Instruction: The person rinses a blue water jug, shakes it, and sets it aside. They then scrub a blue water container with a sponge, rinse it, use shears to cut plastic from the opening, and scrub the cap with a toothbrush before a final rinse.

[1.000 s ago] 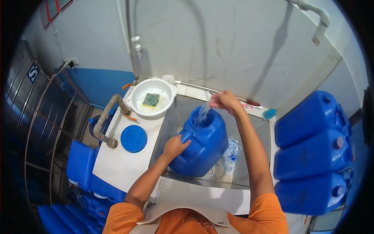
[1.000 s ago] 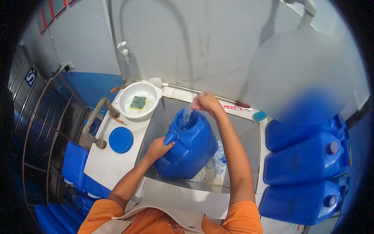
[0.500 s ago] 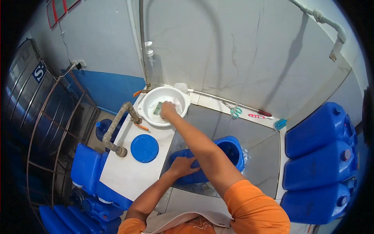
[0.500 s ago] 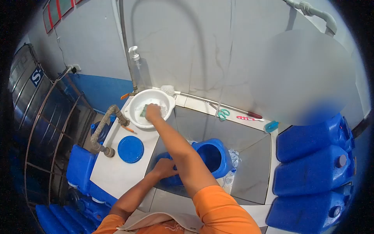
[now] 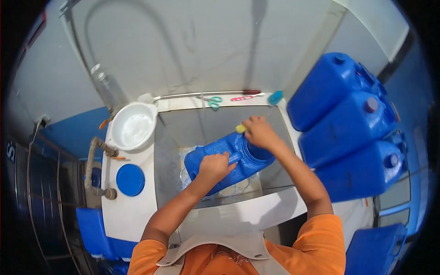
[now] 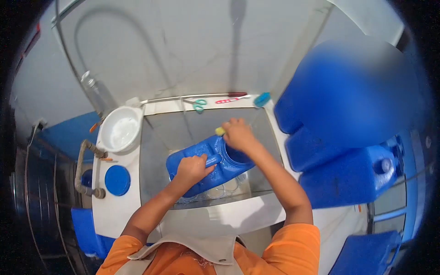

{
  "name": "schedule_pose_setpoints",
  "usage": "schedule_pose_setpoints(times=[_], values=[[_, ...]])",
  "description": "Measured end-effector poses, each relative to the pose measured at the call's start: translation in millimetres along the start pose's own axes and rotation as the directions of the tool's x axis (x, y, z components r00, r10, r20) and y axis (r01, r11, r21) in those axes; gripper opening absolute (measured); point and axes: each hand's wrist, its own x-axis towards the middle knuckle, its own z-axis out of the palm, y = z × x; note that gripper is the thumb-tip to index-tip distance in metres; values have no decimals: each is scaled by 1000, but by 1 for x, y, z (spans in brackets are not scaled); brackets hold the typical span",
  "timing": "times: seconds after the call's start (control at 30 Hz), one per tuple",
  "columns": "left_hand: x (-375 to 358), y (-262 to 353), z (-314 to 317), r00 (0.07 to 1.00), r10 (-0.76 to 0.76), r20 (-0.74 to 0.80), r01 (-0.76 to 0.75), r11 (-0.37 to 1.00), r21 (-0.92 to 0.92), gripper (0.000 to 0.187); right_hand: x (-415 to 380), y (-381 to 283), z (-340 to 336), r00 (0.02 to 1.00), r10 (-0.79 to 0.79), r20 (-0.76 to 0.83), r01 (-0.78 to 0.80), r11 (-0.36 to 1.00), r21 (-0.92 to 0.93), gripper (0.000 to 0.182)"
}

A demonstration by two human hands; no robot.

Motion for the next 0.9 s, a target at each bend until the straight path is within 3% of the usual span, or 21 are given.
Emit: schedule_pose_setpoints(times=[0.03, 0.13, 0.17, 0.23, 0.27, 0.33, 0.37, 0.4, 0.47, 0.53, 0.6, 0.63, 0.67, 0.7, 0.73, 0.8, 0.83, 0.87, 0.9], values=[[5, 8, 3, 999, 33, 6, -32, 999, -6, 38, -17, -10, -13, 997, -8, 72, 14, 997, -77, 27], [15, 22, 6, 987, 156, 36, -156, 988, 5, 38, -52, -12, -28, 984, -143, 103, 146, 989, -20, 31], [16, 25, 7, 989, 112, 94, -114, 993, 17, 38, -54, 0, -27, 988, -119, 99, 121, 992, -17, 31], [18, 30, 5, 985, 75, 153, -82, 996, 38, 38, -44, 26, -27, 979, 200, 45, -201, 979, 19, 32], [17, 32, 2, 981, 58, 183, -69, 996, 59, 37, -49, 24, -22, 977, 207, 42, -208, 978, 22, 32], [24, 34, -3, 979, 43, 199, -62, 994, 92, 35, -47, 4, -20, 998, 52, 21, -51, 998, -34, 34], [21, 34, -4, 976, 41, 213, -61, 994, 90, 35, -50, -6, -21, 992, -97, 81, 98, 995, -14, 32], [15, 32, -5, 971, 35, 235, -59, 994, 92, 35, -44, 4, -16, 992, -98, 80, 98, 995, 1, 32], [11, 29, -9, 969, -9, 248, -16, 995, 101, 36, -24, 40, -10, 971, 209, 114, -217, 974, 63, 32], [13, 26, -11, 972, -46, 229, 21, 994, 106, 37, -21, 25, -25, 983, 178, 47, -181, 983, 45, 29], [7, 24, -9, 970, -16, 243, -13, 993, 118, 37, -31, -18, -15, 977, -165, 135, 161, 986, 36, 27], [6, 21, -9, 970, -29, 243, -1, 992, 122, 37, -28, -19, -3, 966, -227, 126, 219, 973, 68, 28], [4, 17, -10, 974, -47, 221, 24, 994, 107, 38, -21, -14, -1, 963, -237, 128, 229, 970, 78, 28], [3, 15, -12, 979, -68, 194, 51, 995, 88, 38, -9, 1, -6, 985, -73, 154, 44, 982, 182, 29], [-2, 10, -11, 979, -84, 185, 69, 994, 90, 38, 1, 19, -9, 976, 87, 197, -140, 952, 273, 30], [-17, -9, -10, 982, -136, 134, 121, 986, 112, 41, 6, 51, 8, 982, 86, 171, -147, 911, 386, 28], [-21, -17, -12, 981, -148, 125, 133, 984, 117, 41, -1, 50, 14, 982, 152, 112, -188, 764, 618, 26], [-27, -26, -14, 960, -264, 96, 258, 963, 76, 42, -9, 45, 23, 970, 230, 81, -199, 556, 807, 24], [-35, -35, -14, 922, -380, 73, 378, 925, 30, 44, -15, 38, 39, 936, 306, 174, -292, 401, 868, 22]])
